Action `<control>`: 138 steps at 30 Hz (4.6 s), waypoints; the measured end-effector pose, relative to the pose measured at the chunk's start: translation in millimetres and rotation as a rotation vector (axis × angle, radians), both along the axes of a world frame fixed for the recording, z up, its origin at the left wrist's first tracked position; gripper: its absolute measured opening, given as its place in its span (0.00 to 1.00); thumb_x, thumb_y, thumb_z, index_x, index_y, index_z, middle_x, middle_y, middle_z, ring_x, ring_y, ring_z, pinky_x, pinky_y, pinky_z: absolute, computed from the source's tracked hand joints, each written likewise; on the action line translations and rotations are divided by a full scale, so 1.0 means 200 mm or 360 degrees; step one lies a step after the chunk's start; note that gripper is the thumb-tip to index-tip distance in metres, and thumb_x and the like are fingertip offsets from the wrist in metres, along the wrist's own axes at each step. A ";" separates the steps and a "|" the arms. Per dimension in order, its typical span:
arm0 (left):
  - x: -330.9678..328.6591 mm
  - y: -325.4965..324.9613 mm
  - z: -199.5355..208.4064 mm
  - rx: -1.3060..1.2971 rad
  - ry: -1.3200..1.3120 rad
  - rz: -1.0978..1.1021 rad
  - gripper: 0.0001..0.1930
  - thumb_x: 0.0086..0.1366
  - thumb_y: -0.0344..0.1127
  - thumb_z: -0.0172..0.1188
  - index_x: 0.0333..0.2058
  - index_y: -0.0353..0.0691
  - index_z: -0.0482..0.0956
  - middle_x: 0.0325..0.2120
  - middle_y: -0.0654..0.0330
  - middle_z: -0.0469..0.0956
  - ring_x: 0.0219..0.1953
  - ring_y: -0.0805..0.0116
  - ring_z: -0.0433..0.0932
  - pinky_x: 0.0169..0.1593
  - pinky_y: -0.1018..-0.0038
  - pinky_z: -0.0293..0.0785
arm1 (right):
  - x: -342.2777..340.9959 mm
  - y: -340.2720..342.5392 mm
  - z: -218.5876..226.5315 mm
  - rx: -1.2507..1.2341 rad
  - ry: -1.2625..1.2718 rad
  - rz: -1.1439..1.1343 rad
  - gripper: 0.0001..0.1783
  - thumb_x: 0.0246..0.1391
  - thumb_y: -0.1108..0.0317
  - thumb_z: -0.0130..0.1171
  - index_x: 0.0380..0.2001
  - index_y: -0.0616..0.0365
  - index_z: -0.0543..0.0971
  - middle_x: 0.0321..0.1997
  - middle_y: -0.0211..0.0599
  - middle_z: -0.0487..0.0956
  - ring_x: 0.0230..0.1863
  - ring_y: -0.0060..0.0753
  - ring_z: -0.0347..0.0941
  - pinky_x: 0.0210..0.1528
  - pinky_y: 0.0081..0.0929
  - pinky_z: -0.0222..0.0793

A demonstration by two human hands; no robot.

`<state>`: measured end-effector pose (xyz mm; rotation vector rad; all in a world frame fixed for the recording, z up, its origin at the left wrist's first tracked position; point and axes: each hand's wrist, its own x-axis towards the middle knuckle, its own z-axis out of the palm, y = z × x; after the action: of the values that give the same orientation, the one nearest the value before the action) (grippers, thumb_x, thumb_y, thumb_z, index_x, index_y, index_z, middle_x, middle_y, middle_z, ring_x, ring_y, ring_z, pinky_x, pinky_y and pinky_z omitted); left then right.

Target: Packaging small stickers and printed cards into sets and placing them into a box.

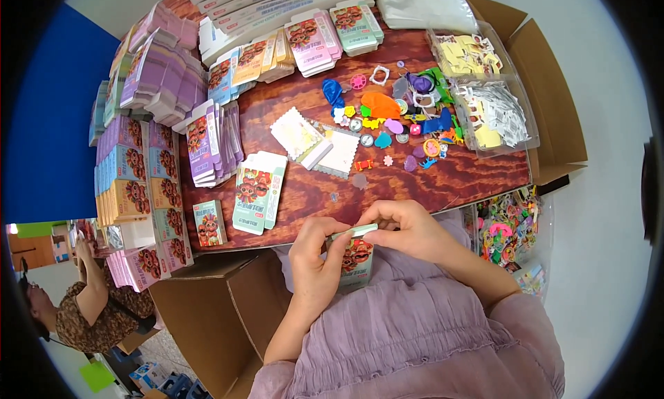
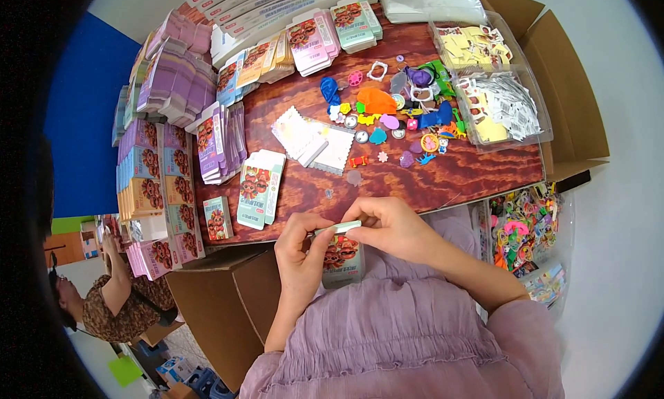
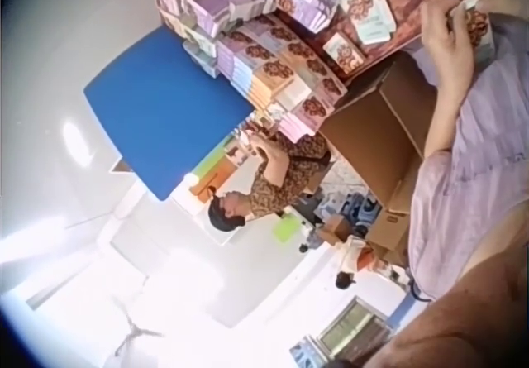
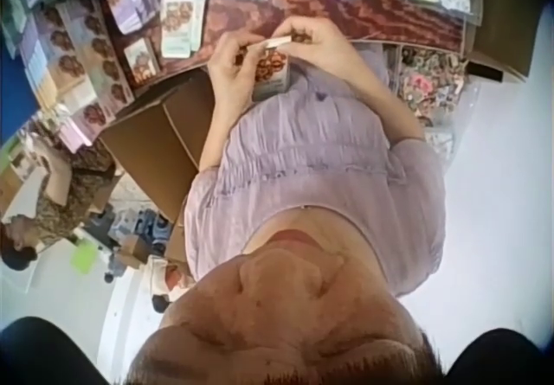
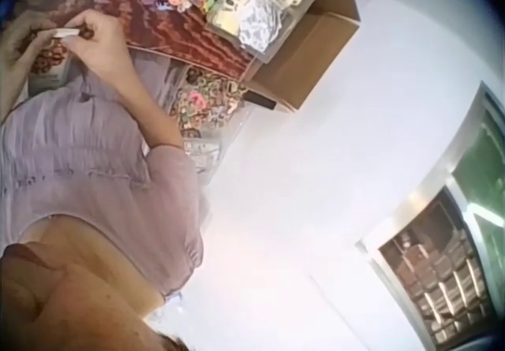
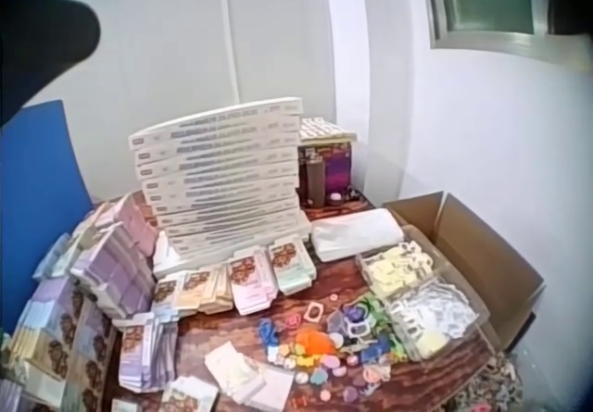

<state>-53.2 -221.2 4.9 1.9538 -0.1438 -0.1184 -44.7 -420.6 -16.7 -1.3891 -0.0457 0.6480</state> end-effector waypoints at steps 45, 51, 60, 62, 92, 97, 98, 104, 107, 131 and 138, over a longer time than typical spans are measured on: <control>0.02 0.08 -0.29 -0.1236 0.1010 -0.0447 0.43 0.68 0.68 0.46 0.61 0.30 0.64 0.52 0.47 0.75 0.48 0.56 0.80 0.51 0.62 0.79 | 0.14 0.00 -0.01 -0.0212 -0.0869 -0.0076 0.04 0.58 0.77 0.61 0.37 0.66 0.81 0.45 0.38 0.81 0.43 0.24 0.78 0.46 0.23 0.74; 0.03 0.04 -0.25 -0.1502 0.0984 -0.0147 0.42 0.69 0.67 0.43 0.60 0.29 0.65 0.52 0.43 0.76 0.48 0.53 0.81 0.48 0.60 0.81 | 0.08 0.09 -0.05 0.0462 -0.0323 -0.0727 0.18 0.58 0.78 0.60 0.51 0.62 0.71 0.52 0.38 0.76 0.48 0.26 0.76 0.49 0.25 0.75; 0.02 0.00 -0.19 -0.0394 -0.0110 -0.0012 0.27 0.70 0.24 0.52 0.66 0.31 0.58 0.53 0.51 0.75 0.51 0.67 0.77 0.55 0.71 0.72 | 0.13 0.05 -0.06 0.0438 -0.0295 -0.0683 0.13 0.58 0.81 0.59 0.47 0.63 0.73 0.45 0.35 0.76 0.46 0.20 0.75 0.49 0.21 0.74; 0.06 0.01 -0.13 -0.0538 0.0023 -0.0069 0.28 0.69 0.23 0.52 0.67 0.32 0.57 0.53 0.52 0.75 0.51 0.66 0.77 0.55 0.71 0.73 | 0.13 0.03 -0.07 0.0410 -0.0338 -0.0689 0.13 0.58 0.81 0.59 0.46 0.64 0.73 0.45 0.35 0.76 0.45 0.19 0.75 0.48 0.21 0.74; 0.07 0.09 -0.11 -0.0437 0.0450 -0.0255 0.38 0.60 0.17 0.62 0.67 0.41 0.58 0.45 0.55 0.77 0.39 0.70 0.81 0.39 0.76 0.77 | 0.20 -0.05 0.00 -0.0399 -0.0844 -0.0100 0.05 0.54 0.76 0.62 0.35 0.65 0.81 0.34 0.36 0.81 0.38 0.27 0.78 0.42 0.26 0.73; 0.08 0.13 -0.14 -0.0350 0.0325 -0.0414 0.37 0.61 0.16 0.60 0.67 0.40 0.57 0.46 0.55 0.77 0.43 0.71 0.80 0.43 0.76 0.77 | 0.18 -0.08 0.04 -0.0391 -0.1005 0.0068 0.09 0.53 0.77 0.63 0.38 0.66 0.82 0.38 0.39 0.82 0.43 0.33 0.79 0.46 0.29 0.74; 0.09 0.13 -0.15 -0.0205 0.0190 -0.0545 0.37 0.61 0.16 0.60 0.68 0.39 0.57 0.47 0.56 0.77 0.45 0.71 0.79 0.44 0.77 0.76 | 0.18 -0.08 0.03 -0.0438 -0.1007 0.0098 0.09 0.53 0.77 0.63 0.39 0.66 0.82 0.39 0.39 0.82 0.44 0.34 0.80 0.47 0.29 0.74; 0.12 0.21 -0.19 -0.1020 0.0751 -0.0168 0.37 0.64 0.19 0.57 0.69 0.42 0.54 0.52 0.53 0.75 0.46 0.67 0.79 0.49 0.72 0.76 | 0.20 -0.03 -0.13 0.0175 -0.0024 -0.0262 0.09 0.59 0.74 0.59 0.43 0.62 0.79 0.40 0.39 0.82 0.40 0.32 0.80 0.41 0.28 0.78; 0.15 0.21 -0.23 -0.0963 0.0286 -0.0192 0.42 0.64 0.20 0.58 0.71 0.40 0.46 0.63 0.49 0.64 0.62 0.60 0.69 0.58 0.67 0.72 | 0.25 0.07 -0.18 0.0689 0.0451 -0.0601 0.12 0.61 0.70 0.58 0.47 0.60 0.74 0.43 0.41 0.81 0.38 0.35 0.82 0.38 0.33 0.82; 0.23 0.27 -0.19 0.0381 -0.0062 0.0260 0.44 0.48 0.32 0.76 0.63 0.31 0.62 0.52 0.45 0.71 0.54 0.49 0.73 0.56 0.61 0.70 | 1.03 0.24 -0.26 -0.0861 -0.0849 -0.0306 0.18 0.42 0.68 0.70 0.37 0.62 0.76 0.32 0.40 0.82 0.33 0.31 0.78 0.36 0.30 0.71; 0.22 0.24 -0.14 0.0732 -0.0261 0.0221 0.43 0.48 0.34 0.76 0.62 0.33 0.63 0.51 0.44 0.71 0.53 0.45 0.71 0.55 0.58 0.70 | 0.84 -0.02 -0.18 -0.0399 -0.0748 -0.0476 0.05 0.55 0.72 0.63 0.31 0.59 0.76 0.25 0.25 0.75 0.25 0.14 0.69 0.27 0.18 0.65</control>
<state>-8.6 -173.7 -23.0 2.4253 -0.0927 0.1110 123.4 -424.1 -52.9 -1.7265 -0.1309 0.0695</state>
